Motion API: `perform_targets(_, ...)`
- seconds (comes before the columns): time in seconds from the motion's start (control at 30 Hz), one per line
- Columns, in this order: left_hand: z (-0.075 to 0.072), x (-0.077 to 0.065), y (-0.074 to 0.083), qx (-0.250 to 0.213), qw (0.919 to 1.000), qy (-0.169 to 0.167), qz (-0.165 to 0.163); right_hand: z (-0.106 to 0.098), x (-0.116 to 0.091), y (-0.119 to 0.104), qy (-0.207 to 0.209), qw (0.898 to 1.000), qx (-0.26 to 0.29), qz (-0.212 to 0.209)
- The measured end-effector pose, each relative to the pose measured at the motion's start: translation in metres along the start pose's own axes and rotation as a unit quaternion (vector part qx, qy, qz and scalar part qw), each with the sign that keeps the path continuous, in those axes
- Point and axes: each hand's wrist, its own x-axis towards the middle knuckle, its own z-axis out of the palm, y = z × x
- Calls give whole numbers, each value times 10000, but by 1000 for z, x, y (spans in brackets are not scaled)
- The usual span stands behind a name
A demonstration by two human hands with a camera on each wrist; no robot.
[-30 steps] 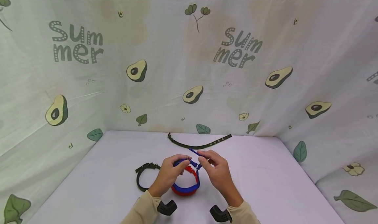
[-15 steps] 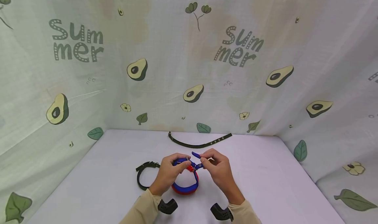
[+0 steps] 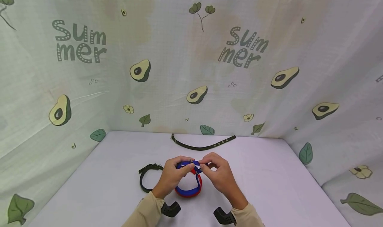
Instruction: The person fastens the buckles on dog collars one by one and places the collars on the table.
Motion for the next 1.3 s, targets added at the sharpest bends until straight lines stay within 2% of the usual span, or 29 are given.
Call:
perform_targets(0.2,-1,1,1,190,9998,8,32,4,0,-1,30,9997,251,67)
perform_targets(0.33,-1,1,2,70,9999,-42,113,7,-1,-1,78,9993,330,150)
perform_targets(0.5,1,2,3,-76,9993,-167,311,13,-1,-5,206,9992,-65,332)
perform_targets(0.7,1,2,3,-376,9982,-114,448,18,-2,-10,420,9964,-337,652)
perform_targets(0.77,0,1,3,-406,9982,-145,423,19,-3,-11,414,9965,-255,677)
perform_targets(1.0,1,-2,8,189,9984,-375,387,18,-2,-10,-23,9971,304,701)
perform_targets(1.1,2,-3,9,287,9977,-463,396,16,-2,-7,-83,9965,404,727)
perform_targets(1.17,2,-3,8,235,9973,-541,446,16,-2,-6,-80,9962,450,748)
perform_targets(1.3,2,-1,6,-157,9959,-664,587,15,-2,-7,8,9944,563,899)
